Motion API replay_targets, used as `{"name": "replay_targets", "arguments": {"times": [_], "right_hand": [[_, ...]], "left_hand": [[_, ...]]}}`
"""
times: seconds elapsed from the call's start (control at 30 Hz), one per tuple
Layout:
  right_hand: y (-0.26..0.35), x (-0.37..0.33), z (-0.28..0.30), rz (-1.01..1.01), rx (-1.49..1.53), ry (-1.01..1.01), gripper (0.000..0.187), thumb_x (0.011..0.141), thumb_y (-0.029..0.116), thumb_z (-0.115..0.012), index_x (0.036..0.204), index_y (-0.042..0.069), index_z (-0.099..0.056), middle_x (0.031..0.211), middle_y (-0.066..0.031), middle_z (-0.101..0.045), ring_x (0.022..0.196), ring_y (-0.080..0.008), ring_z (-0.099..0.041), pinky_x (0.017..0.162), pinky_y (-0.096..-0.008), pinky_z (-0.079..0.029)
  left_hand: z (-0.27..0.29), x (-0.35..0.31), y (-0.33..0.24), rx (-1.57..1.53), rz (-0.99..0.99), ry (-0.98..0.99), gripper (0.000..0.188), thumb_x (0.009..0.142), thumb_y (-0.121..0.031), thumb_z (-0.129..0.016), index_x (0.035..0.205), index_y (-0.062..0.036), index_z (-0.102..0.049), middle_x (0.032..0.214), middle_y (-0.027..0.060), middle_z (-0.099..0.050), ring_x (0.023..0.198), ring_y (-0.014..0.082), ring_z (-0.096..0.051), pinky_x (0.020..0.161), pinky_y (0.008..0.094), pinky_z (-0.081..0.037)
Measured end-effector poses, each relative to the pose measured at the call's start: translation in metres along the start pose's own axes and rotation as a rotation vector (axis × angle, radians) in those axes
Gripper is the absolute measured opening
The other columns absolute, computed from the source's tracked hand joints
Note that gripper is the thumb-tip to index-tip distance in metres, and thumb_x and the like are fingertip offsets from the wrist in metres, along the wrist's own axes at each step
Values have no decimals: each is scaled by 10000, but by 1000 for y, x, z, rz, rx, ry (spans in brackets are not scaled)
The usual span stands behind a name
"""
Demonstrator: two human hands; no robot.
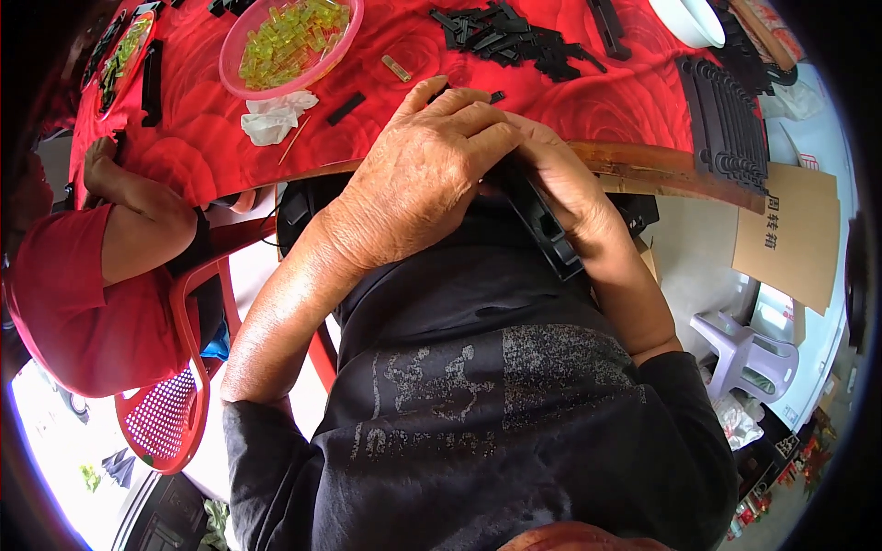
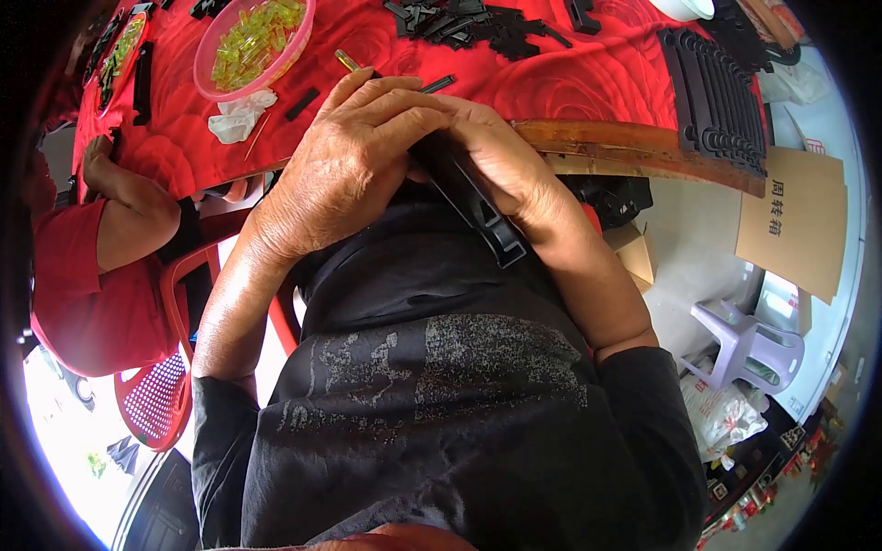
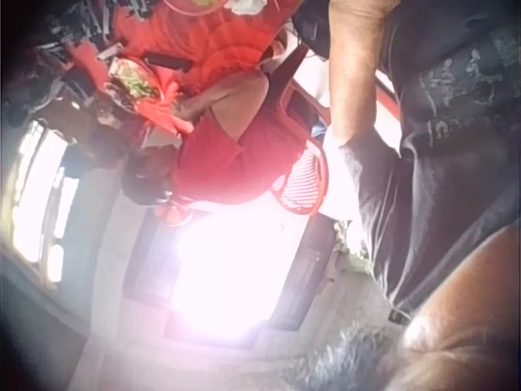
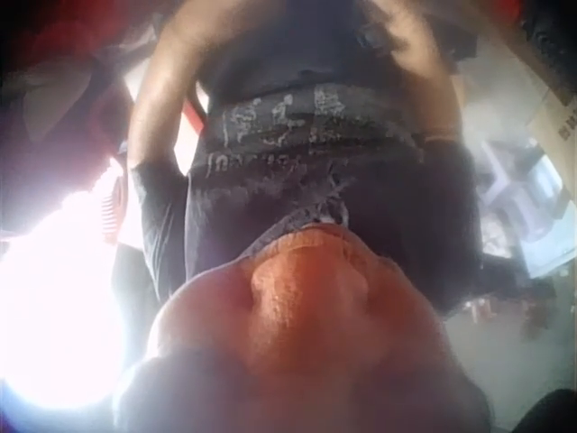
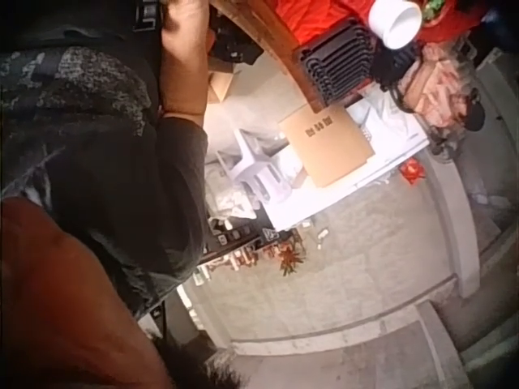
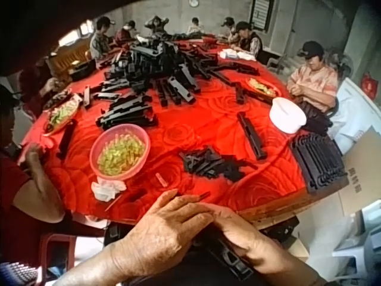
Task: The person assembles levels by inserting spirit level vials and small components into black plastic frames by hand.
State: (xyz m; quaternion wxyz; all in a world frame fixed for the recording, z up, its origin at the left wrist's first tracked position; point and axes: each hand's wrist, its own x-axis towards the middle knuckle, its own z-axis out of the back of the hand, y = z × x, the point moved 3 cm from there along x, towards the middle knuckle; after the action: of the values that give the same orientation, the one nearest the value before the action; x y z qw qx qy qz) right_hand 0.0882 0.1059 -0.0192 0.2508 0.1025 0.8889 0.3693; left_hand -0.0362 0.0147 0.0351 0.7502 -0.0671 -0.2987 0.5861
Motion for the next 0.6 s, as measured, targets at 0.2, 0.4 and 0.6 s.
{"name": "replay_targets", "arguments": {"times": [0.2, 0.4, 0.6], "right_hand": [[-12, -8, 37, -26, -77, 88, 384, 1040, 232, -506, 1319, -24, -567, 1111, -139, -686, 939, -192, -697, 749, -278, -592], [-29, -25, 44, 7, 215, 191, 491, 1007, 270, -518, 1363, -69, -505, 1285, -224, -622, 1131, -414, -652, 824, -354, -610], [-24, -31, 45, 224, 38, -57, 516, 1044, 448, -486, 1310, 10, -546, 1179, -105, -663, 938, -174, -660, 702, -253, -511]], "left_hand": [[4, -8, -5, -80, 41, -56, 373, 715, -31, -740, 1080, -45, -659, 1023, 108, -668, 989, 315, -653, 930, 435, -498], [-4, -22, -11, -77, 334, -90, 318, 769, -91, -784, 1059, -39, -667, 898, 139, -663, 832, 333, -688, 696, 403, -555], [-16, -25, -24, -164, 414, -121, 347, 774, -109, -793, 1085, -35, -659, 889, 145, -660, 821, 350, -690, 681, 408, -558]]}}
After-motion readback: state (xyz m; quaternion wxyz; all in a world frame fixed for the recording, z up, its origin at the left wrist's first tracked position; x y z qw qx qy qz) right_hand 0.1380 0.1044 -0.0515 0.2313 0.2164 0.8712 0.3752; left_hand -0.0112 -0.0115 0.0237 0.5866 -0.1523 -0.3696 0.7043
